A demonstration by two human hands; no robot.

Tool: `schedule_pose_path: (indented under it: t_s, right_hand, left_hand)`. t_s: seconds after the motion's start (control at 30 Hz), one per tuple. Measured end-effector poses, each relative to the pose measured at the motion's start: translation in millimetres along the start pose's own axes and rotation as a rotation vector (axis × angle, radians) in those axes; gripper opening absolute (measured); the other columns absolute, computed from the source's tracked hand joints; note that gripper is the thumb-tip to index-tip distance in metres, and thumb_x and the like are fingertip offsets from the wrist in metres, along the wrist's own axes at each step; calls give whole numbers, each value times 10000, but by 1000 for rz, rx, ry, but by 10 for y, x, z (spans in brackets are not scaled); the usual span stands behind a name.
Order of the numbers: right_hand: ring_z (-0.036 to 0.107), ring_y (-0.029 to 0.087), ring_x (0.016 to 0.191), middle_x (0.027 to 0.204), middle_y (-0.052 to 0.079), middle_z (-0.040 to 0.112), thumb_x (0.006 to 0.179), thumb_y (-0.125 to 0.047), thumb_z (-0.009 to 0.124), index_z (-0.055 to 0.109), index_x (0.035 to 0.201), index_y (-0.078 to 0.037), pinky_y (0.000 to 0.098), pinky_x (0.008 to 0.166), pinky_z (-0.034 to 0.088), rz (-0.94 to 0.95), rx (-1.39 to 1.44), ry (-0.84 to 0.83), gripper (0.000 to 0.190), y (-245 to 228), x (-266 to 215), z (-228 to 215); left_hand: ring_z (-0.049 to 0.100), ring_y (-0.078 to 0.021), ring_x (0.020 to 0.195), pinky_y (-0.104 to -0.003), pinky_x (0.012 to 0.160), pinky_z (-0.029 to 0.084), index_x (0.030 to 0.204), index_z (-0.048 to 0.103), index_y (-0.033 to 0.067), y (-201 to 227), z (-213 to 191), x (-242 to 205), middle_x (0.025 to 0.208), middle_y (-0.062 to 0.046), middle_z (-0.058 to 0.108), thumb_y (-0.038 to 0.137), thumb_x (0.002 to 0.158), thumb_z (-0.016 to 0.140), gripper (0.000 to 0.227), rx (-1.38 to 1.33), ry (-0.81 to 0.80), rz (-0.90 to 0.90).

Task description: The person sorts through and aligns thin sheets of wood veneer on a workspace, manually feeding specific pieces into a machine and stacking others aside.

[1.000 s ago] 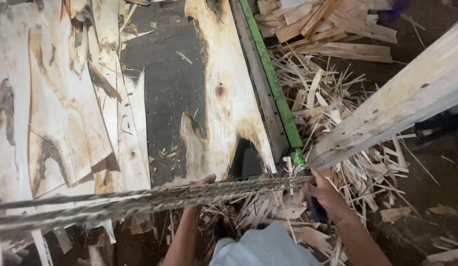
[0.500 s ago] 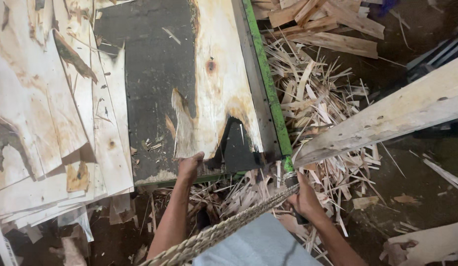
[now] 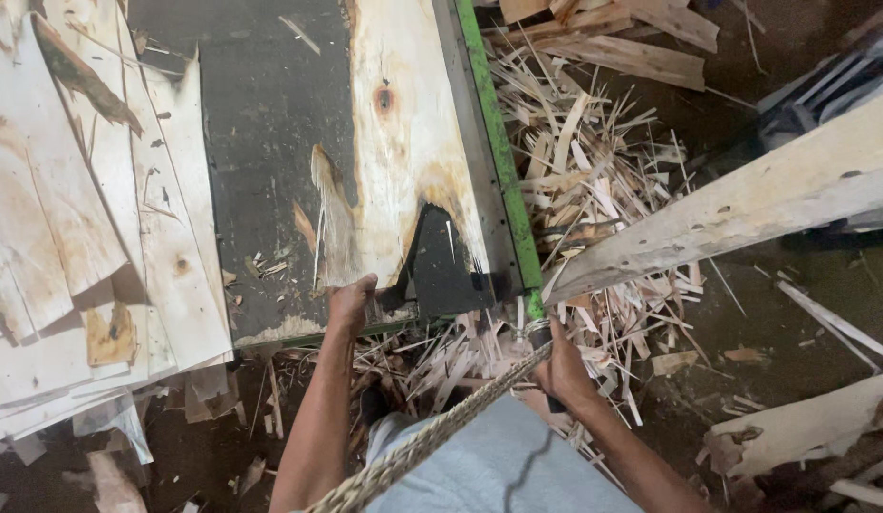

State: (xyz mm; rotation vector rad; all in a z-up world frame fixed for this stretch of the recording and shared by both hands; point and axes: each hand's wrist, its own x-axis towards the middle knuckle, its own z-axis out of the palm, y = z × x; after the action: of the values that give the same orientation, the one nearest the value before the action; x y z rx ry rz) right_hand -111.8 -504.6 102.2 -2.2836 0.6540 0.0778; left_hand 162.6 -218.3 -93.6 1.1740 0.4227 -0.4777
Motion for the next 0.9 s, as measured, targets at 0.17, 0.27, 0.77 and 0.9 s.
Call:
schedule_pose_path:
  t_s: [0.17,0.27,0.77,0.9]
  right_hand:
    - [661,419,942,1088,243,650,779,-111,770,411,1436,-60,490,780,547,-235,-9,67,751,172,27,44]
    - [702,326,811,968,186,679,798,-144,764,469,1332,-48,458,737,565,18,-99,-73,617,-59,-9,-288]
    - [653,501,855,877,277,674,834,-123,702,505,1267,-62,540,706,511,-89,3,89,479,956,211,904]
    - [707,436,822,900,241,703,873,-185,698,547,1198,-65,498,715,546,-34,64,86,378,427,104,391]
  left_hand:
    - [680,-322,1000,-422,788,664,1415,339,-85,120,118,-167,1230,-241,603,-74,856,718,675,64,96,-9]
    - [702,-312,965,-435,744,670,1390,339,-70,226,164,-180,1205,-215,613,-94,831,680,655,-12,47,81]
    - [681,-198,802,-364,690,624,1205,599,-25,-44,108,-15,1008,-107,688,-56,793,728,432,-15,83,77]
    - [659,-219,799,-374,708,633,1207,598,-89,27,162,-166,1000,-116,667,-61,837,732,395,-56,38,34]
